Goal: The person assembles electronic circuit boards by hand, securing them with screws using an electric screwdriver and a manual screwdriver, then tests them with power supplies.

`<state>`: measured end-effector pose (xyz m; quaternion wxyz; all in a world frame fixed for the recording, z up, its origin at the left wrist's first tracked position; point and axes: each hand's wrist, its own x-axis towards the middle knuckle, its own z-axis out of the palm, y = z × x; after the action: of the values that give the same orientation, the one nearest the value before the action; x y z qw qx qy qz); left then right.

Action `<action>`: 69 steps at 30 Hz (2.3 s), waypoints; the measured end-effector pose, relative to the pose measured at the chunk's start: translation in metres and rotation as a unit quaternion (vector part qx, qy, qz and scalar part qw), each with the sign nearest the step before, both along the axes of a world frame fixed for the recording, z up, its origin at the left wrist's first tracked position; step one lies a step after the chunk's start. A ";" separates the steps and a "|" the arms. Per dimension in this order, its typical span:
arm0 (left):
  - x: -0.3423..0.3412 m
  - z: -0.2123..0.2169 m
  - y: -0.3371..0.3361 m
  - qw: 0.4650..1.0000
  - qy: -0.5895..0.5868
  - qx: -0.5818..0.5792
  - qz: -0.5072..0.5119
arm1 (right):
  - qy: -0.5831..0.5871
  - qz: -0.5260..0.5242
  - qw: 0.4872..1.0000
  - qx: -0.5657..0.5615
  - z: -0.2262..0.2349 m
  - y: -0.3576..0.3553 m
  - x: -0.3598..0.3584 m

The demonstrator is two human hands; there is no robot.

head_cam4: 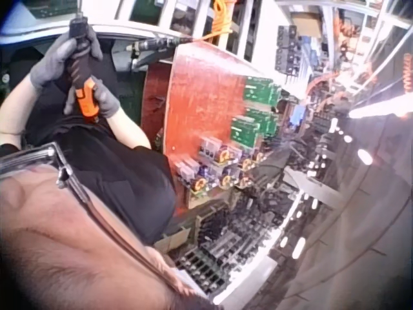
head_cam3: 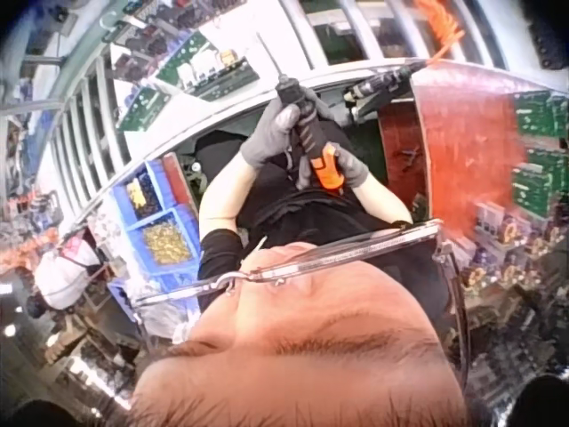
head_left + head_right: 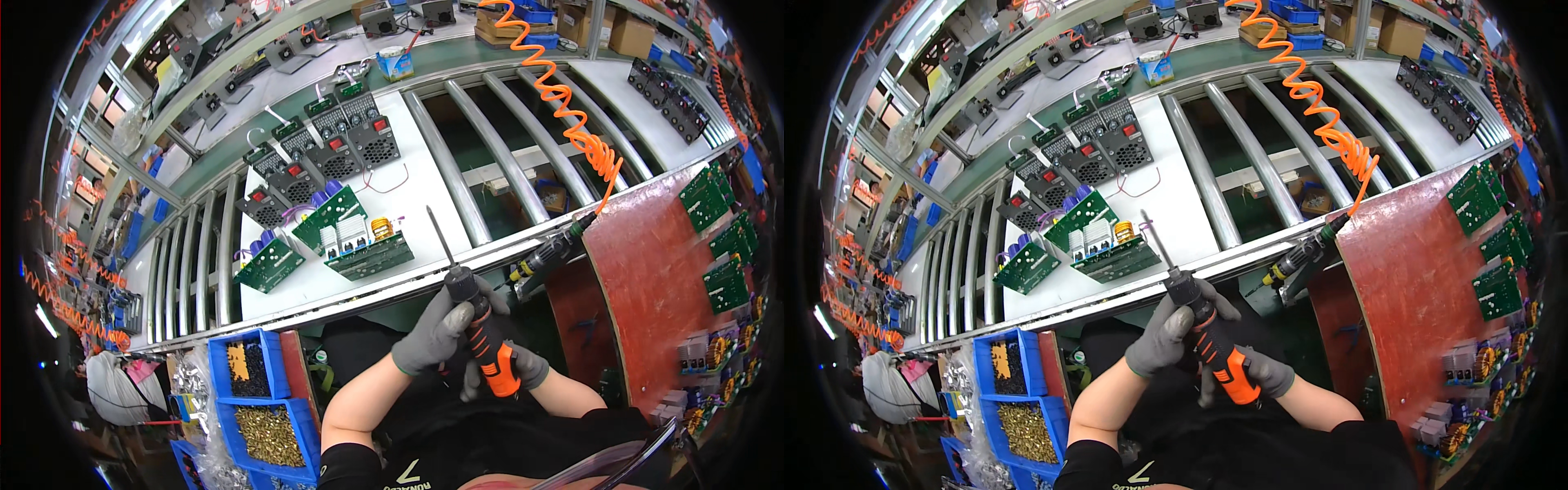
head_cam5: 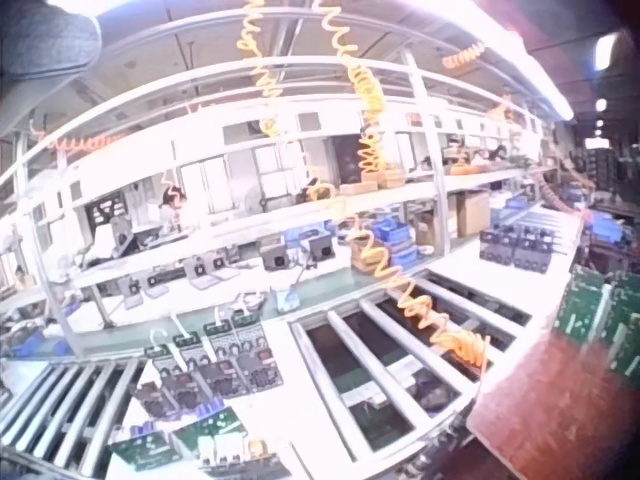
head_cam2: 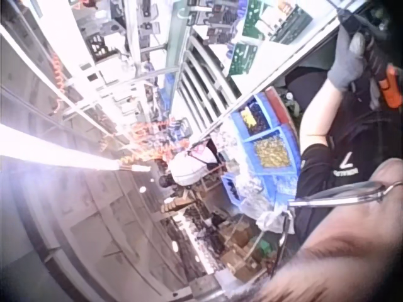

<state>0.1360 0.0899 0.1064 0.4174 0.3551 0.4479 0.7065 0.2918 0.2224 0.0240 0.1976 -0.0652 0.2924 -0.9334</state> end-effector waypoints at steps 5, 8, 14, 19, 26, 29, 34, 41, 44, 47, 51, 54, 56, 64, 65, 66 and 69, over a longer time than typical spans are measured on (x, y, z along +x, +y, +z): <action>-0.094 0.026 -0.013 0.826 0.491 -0.204 0.188 | -0.017 -0.059 0.998 -0.021 0.016 0.005 0.003; -0.154 0.036 -0.007 0.652 0.680 -0.223 0.250 | -0.122 -0.022 0.977 0.173 0.031 0.012 0.011; -0.179 0.033 -0.004 0.777 0.534 -0.332 0.023 | -0.140 -0.004 0.968 0.208 0.042 0.000 0.007; -0.181 0.023 -0.001 0.764 0.533 -0.348 0.110 | -0.151 -0.044 0.953 0.261 0.046 0.005 0.000; -0.182 0.020 -0.003 0.779 0.496 -0.354 0.146 | -0.165 -0.048 0.943 0.287 0.054 0.008 -0.015; -0.183 0.021 -0.004 0.779 0.490 -0.363 0.144 | -0.167 -0.047 0.942 0.286 0.055 0.008 -0.017; -0.183 0.017 -0.003 0.769 0.517 -0.344 0.153 | -0.156 -0.049 0.945 0.284 0.053 0.007 -0.020; -0.184 0.016 -0.004 0.770 0.519 -0.344 0.137 | -0.148 -0.049 0.964 0.214 0.044 0.009 -0.019; -0.184 0.016 -0.003 0.768 0.524 -0.342 0.135 | -0.167 -0.044 0.975 0.139 0.045 0.013 -0.017; -0.185 0.016 -0.003 0.763 0.530 -0.346 0.130 | -0.190 -0.036 0.977 0.086 0.056 0.014 -0.015; -0.188 0.014 -0.004 0.763 0.530 -0.349 0.119 | -0.220 -0.018 0.971 0.096 0.076 0.010 -0.015; -0.189 0.012 -0.005 0.763 0.531 -0.350 0.116 | -0.227 -0.016 0.966 0.120 0.085 0.007 -0.019; -0.188 0.011 -0.005 0.763 0.533 -0.344 0.122 | -0.220 -0.014 0.966 0.134 0.087 0.006 -0.020; -0.185 0.020 -0.005 0.801 0.458 -0.363 0.128 | -0.199 -0.016 0.969 0.146 0.082 0.007 -0.019; -0.185 0.020 -0.006 0.797 0.458 -0.376 0.118 | -0.200 -0.015 0.968 0.147 0.081 0.006 -0.020; -0.186 0.021 -0.006 0.793 0.458 -0.386 0.110 | -0.207 -0.013 0.967 0.151 0.080 0.006 -0.020; -0.188 0.018 -0.009 0.816 0.464 -0.329 0.102 | -0.206 -0.021 0.967 0.145 0.078 0.005 -0.020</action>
<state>-0.0517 0.0812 0.1247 0.1773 0.4344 0.8279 0.3073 0.2721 0.2278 0.1024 0.2416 0.1643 0.3787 -0.8782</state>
